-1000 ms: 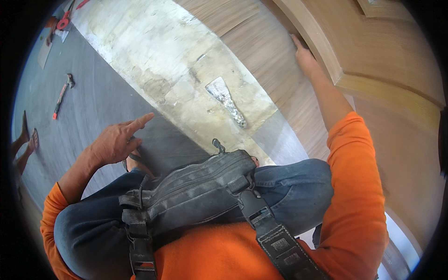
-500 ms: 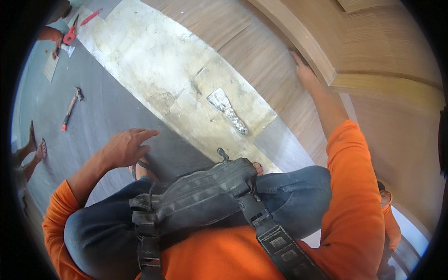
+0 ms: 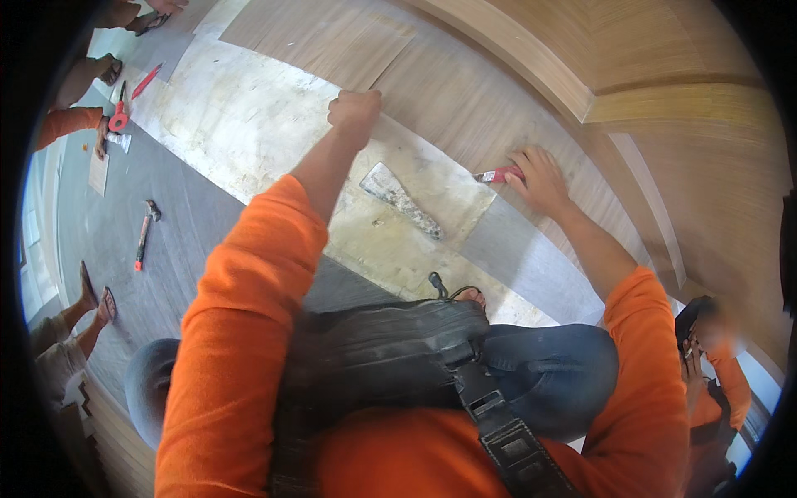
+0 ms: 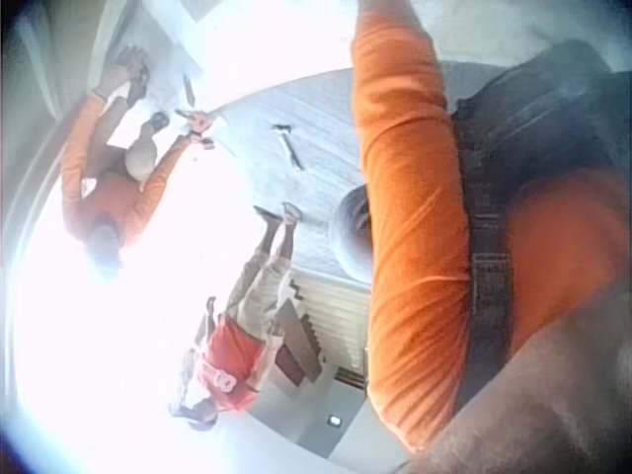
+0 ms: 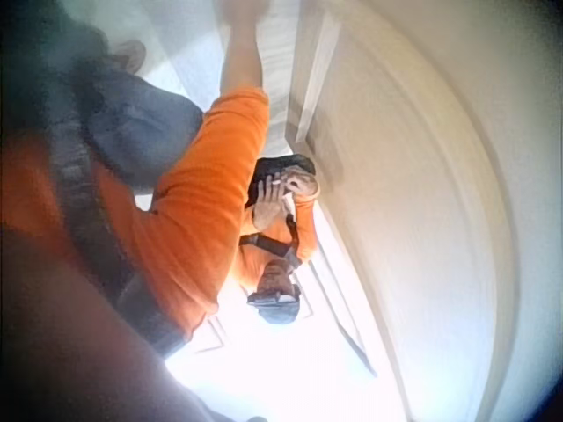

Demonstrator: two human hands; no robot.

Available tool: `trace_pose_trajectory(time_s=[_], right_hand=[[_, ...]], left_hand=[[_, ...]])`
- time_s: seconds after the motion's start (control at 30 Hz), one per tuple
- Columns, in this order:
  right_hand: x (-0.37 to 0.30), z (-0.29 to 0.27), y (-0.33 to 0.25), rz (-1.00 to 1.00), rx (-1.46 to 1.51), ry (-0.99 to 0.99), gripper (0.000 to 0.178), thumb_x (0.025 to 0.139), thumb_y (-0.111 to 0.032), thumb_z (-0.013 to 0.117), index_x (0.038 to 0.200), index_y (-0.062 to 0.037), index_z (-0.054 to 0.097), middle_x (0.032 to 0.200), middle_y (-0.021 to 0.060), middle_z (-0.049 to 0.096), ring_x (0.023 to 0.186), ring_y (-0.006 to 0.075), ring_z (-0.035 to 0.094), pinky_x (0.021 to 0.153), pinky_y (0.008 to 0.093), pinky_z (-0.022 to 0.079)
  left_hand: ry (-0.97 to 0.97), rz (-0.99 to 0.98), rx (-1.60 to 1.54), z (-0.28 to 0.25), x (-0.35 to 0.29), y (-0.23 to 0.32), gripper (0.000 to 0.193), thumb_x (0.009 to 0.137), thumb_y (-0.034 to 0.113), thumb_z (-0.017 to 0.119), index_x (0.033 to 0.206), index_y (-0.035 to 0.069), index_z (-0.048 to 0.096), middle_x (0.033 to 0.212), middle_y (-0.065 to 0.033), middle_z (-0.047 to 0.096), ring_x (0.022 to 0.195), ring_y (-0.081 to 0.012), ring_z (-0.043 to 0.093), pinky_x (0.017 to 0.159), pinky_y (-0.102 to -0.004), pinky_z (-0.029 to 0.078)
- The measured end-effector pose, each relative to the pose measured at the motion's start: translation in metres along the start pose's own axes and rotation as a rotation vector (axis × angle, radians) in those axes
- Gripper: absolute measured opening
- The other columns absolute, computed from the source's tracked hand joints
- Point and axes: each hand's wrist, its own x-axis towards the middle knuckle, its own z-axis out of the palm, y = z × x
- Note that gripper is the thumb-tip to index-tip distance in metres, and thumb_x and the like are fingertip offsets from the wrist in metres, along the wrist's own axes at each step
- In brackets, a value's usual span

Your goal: The person kneels on the floor and installs wood-look floor tiles on a curved staircase. They use a utility knife to cut tiles to fit the curved edge and a hammer to tap them into place. Other workers are visible nearby assisting with the installation.

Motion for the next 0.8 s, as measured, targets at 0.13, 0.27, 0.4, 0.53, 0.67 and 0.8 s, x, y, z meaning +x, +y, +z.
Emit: trace_pose_trajectory(time_s=[0.13,0.27,0.4,0.53,0.67,0.8], right_hand=[[0.038,0.012,-0.008,0.052,0.058,0.089,0.045,0.087,-0.026,0.067,0.127,-0.0062,0.058,0.120,0.0150,0.055,0.119,0.0346,0.050,0.103,0.0448,0.040],[0.109,0.021,-0.067,-0.005,0.113,0.122,0.052,0.085,-0.030,0.069,0.130,-0.0068,0.055,0.123,0.0143,0.053,0.123,0.0336,0.048,0.105,0.0428,0.040],[0.128,0.026,-0.105,0.122,0.098,0.170,0.059,0.083,-0.026,0.070,0.132,-0.0022,0.049,0.126,0.0201,0.051,0.123,0.0371,0.047,0.104,0.0462,0.041],[0.178,0.012,-0.138,0.102,0.007,0.176,0.047,0.084,-0.018,0.066,0.126,-0.0006,0.054,0.123,0.0212,0.055,0.115,0.0380,0.054,0.094,0.0441,0.051],[0.177,-0.008,-0.110,0.126,-0.136,0.091,0.025,0.084,-0.010,0.062,0.104,0.0029,0.068,0.105,0.0242,0.066,0.100,0.0388,0.066,0.080,0.0440,0.057],[0.188,-0.080,-0.105,0.183,-0.040,-0.051,0.019,0.084,-0.009,0.060,0.092,0.0040,0.072,0.095,0.0281,0.069,0.093,0.0404,0.069,0.081,0.0485,0.056]], left_hand=[[-0.063,0.386,0.590,0.038,0.047,-0.012,0.048,0.084,0.027,0.068,0.128,0.011,0.058,0.128,-0.0182,0.060,0.121,-0.0349,0.057,0.106,-0.0431,0.045],[-0.153,0.255,0.456,0.040,0.099,-0.022,0.050,0.080,0.014,0.071,0.128,0.016,0.059,0.118,-0.0129,0.067,0.118,-0.0301,0.061,0.104,-0.0421,0.046],[-0.019,0.647,0.621,0.057,0.059,-0.015,0.037,0.087,0.020,0.068,0.121,0.007,0.061,0.109,-0.0111,0.068,0.098,-0.0251,0.063,0.083,-0.0337,0.050],[-0.376,0.568,-0.385,0.032,0.128,-0.042,0.022,0.094,0.024,0.063,0.104,0.004,0.062,0.093,-0.0084,0.062,0.080,-0.0185,0.060,0.060,-0.0283,0.048],[-0.626,0.546,-0.355,0.060,0.104,0.017,0.014,0.087,0.016,0.067,0.096,0.005,0.062,0.084,-0.0090,0.060,0.077,-0.0220,0.059,0.059,-0.0317,0.046],[-0.331,0.848,-0.089,0.040,0.091,0.071,0.023,0.075,0.012,0.074,0.093,0.002,0.066,0.093,-0.0152,0.071,0.088,-0.0363,0.068,0.079,-0.0439,0.053]])
